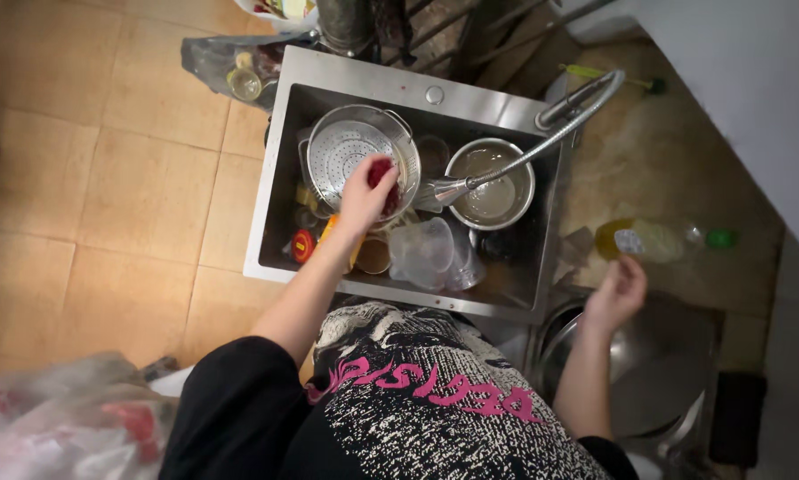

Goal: The person washes several items in a kitchen sink including a colander, metal bowls, and plastic containers. The person rinses the items under a running faucet and then applies dish soap from an orange bottle before scrubbing and rinsing the containers.

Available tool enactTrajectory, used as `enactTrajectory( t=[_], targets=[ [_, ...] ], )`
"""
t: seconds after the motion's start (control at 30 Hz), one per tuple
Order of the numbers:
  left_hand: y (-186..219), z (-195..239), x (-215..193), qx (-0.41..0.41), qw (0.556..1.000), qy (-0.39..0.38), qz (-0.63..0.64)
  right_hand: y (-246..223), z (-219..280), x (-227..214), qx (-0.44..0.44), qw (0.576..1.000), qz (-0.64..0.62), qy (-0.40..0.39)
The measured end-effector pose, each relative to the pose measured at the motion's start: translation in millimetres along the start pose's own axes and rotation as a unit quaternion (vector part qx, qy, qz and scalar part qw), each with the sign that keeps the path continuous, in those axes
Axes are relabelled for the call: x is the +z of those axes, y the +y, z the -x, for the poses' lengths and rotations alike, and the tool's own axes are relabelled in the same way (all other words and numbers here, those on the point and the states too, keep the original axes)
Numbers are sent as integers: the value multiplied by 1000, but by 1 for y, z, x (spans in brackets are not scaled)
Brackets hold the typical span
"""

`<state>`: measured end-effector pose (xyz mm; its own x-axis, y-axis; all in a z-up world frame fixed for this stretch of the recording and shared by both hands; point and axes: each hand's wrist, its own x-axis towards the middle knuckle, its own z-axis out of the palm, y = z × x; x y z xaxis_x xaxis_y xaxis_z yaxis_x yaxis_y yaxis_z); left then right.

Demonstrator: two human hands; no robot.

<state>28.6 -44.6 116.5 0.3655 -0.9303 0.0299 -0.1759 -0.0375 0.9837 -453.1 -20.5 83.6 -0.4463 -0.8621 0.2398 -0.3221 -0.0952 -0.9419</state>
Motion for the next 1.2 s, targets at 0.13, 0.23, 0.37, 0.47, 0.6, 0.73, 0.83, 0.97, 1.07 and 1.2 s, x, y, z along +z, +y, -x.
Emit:
enactTrajectory(
  t=[0.13,0.23,0.37,0.47,0.6,0.73,0.83,0.97,1.07,1.2],
  targets=[
    [6,-17,-29,80,923,-30,-375,13,28,11,41,992,-23,-114],
    [5,-18,-54,75,934,-57,-343,8,57,3,95,985,62,-133],
    [10,-11,-85,105,910,-77,-393,-62,68,19,101,978,81,-163],
    [19,-12,-109,150,914,-64,-372,-133,69,23,122,966,65,-220],
    [22,-7,-143,131,942,-50,-305,-197,72,-4,103,969,60,-214],
    [14,-5,-148,92,966,-46,-236,-202,68,-15,-26,941,-143,-306],
    [8,-4,-150,99,966,-43,-234,-143,79,61,-47,892,170,-415],
    [7,2,-157,94,968,-26,-232,-179,82,73,167,915,-19,-368],
    [12,2,-167,91,971,-1,-219,-280,66,76,25,924,-69,-375],
    [20,1,-162,109,973,22,-202,-414,55,51,-233,847,-154,-452]
  ],
)
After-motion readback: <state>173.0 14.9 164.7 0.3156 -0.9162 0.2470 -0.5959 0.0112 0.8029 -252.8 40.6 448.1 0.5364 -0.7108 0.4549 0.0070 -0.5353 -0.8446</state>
